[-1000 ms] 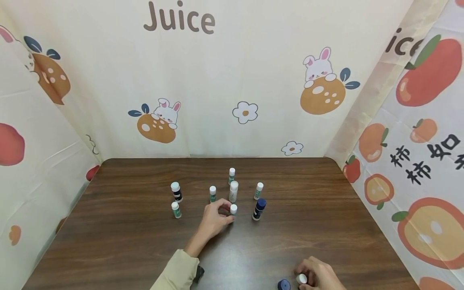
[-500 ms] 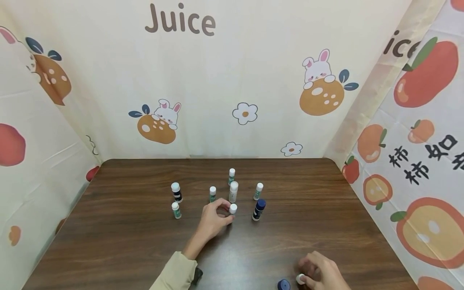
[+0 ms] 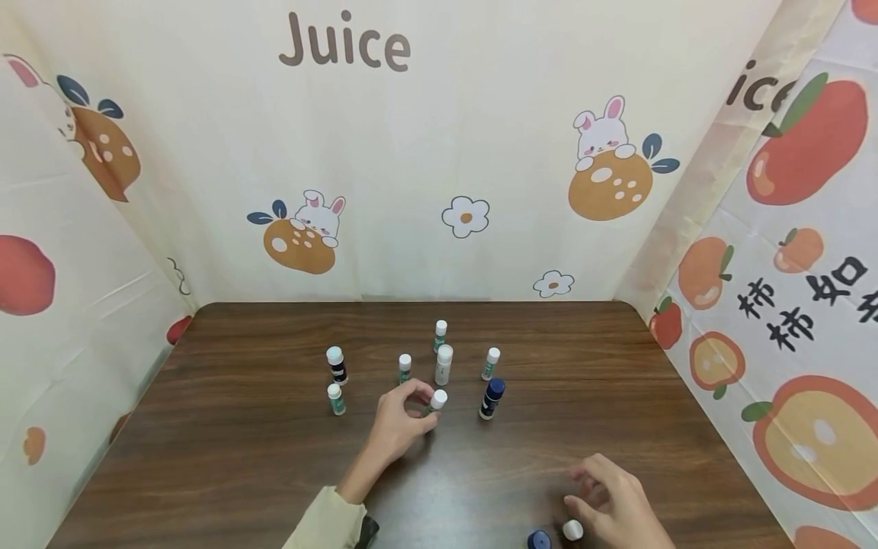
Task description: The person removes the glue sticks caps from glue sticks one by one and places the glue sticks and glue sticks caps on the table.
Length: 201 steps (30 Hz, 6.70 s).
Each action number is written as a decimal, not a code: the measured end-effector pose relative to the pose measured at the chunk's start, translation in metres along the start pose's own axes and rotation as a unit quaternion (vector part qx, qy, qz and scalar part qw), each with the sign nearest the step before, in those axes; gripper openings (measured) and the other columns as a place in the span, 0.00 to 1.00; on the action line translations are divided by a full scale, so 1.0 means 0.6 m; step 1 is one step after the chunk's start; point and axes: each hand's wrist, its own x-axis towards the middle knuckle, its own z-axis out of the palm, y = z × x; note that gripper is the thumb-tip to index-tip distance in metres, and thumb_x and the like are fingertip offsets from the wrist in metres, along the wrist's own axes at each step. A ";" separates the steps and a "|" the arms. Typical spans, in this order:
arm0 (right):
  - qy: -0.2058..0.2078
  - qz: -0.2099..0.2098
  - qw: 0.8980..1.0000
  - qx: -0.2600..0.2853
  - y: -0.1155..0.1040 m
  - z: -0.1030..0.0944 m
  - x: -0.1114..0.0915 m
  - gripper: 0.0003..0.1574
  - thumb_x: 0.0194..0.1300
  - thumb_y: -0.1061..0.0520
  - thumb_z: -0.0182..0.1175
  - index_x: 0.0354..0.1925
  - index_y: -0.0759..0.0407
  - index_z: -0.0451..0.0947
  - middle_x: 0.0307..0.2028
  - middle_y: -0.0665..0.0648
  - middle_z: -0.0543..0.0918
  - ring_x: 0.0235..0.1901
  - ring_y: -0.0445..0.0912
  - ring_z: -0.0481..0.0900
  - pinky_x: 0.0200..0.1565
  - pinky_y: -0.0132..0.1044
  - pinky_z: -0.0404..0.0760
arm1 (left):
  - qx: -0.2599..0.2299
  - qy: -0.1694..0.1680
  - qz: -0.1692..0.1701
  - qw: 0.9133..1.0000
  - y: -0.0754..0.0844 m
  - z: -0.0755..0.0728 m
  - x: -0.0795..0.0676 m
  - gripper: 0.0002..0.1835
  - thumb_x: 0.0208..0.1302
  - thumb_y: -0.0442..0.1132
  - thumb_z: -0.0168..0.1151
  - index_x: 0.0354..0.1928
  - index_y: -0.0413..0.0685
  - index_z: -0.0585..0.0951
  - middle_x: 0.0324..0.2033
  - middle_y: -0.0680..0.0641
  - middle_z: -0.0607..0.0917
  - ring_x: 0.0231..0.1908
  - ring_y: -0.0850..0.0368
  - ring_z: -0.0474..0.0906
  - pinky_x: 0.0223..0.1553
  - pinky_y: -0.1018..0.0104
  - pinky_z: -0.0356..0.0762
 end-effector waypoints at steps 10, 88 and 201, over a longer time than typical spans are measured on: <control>0.030 -0.039 0.999 -0.021 -0.025 -0.002 0.041 0.28 0.35 0.73 0.73 0.34 0.51 0.76 0.30 0.40 0.75 0.24 0.34 0.75 0.24 0.25 0.76 | -0.005 0.002 0.011 1.000 0.010 -0.003 -0.016 0.14 0.46 0.28 0.68 0.35 0.49 0.79 0.32 0.52 0.80 0.38 0.54 0.77 0.36 0.54 0.81; -0.049 -0.134 0.981 0.130 -0.164 0.085 0.161 0.18 0.49 0.71 0.69 0.37 0.54 0.78 0.38 0.47 0.77 0.33 0.40 0.78 0.29 0.29 0.80 | 0.038 -0.008 0.135 0.990 0.106 -0.009 -0.084 0.17 0.42 0.29 0.71 0.34 0.58 0.82 0.32 0.62 0.79 0.31 0.65 0.75 0.34 0.69 0.75; 0.012 -0.106 0.992 0.062 -0.096 0.036 0.117 0.24 0.41 0.74 0.71 0.33 0.52 0.77 0.32 0.48 0.77 0.24 0.37 0.74 0.23 0.23 0.75 | 0.053 0.171 -0.133 0.975 -0.014 -0.152 -0.085 0.13 0.45 0.26 0.68 0.34 0.44 0.80 0.33 0.45 0.84 0.35 0.53 0.83 0.41 0.60 0.81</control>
